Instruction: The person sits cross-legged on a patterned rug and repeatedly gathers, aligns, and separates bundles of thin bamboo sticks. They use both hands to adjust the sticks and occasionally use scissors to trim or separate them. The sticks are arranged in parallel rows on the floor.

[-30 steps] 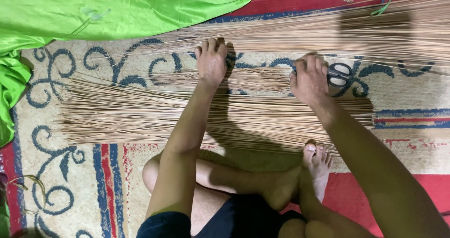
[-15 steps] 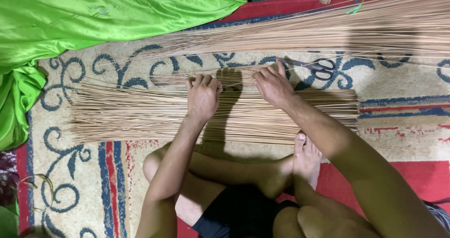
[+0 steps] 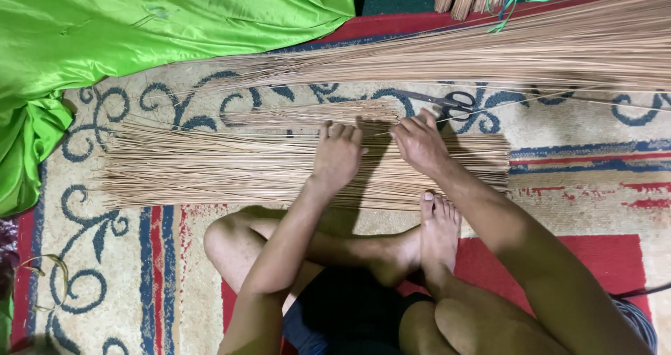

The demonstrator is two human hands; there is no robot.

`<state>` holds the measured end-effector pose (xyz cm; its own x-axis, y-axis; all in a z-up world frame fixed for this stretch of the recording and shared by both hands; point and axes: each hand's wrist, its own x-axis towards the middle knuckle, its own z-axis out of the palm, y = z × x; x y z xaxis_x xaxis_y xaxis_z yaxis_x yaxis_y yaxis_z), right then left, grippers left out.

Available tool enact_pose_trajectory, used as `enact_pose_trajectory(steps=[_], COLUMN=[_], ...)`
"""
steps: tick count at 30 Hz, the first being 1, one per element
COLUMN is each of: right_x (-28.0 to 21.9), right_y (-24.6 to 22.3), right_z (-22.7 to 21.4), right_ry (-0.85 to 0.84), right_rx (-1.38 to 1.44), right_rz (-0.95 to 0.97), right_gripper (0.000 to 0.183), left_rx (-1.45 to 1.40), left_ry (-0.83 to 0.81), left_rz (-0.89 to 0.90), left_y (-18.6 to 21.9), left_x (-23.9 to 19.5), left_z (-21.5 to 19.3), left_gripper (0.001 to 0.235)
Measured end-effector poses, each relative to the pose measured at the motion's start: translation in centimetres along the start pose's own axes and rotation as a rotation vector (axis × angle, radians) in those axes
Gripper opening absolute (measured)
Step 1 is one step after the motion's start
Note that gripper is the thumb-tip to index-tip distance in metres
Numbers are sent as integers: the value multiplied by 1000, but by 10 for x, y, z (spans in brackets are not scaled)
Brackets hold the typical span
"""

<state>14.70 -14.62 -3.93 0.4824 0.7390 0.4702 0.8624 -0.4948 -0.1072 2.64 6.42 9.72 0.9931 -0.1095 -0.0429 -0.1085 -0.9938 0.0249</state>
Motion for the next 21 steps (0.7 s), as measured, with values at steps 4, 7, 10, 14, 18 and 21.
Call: enact_pose_trajectory(steps=[4, 7, 10, 14, 18, 21], right_x=[6, 3, -19, -52, -63, -54], right_y=[-21, -15, 14, 61, 69, 52], right_z=[-8, -24, -33, -41, -48, -43], right_ry=[-16, -24, -46, -28, 1, 19], right_rx=[27, 67, 24, -163, -223, -177], right_rz=[-24, -12, 33, 53, 62, 53], right_gripper=[6, 6, 8, 7, 8, 5], left_rx=[-7, -25, -31, -79, -105, -136], left_ry=[124, 256, 255, 276, 262, 212], left_rz=[43, 23, 36, -32, -25, 12], left_y=[23, 7, -20, -61, -60, -17], left_x=[20, 17, 1, -13, -14, -2], left_z=[66, 72, 74, 93, 101, 75], left_gripper=[13, 10, 10, 12, 12, 16])
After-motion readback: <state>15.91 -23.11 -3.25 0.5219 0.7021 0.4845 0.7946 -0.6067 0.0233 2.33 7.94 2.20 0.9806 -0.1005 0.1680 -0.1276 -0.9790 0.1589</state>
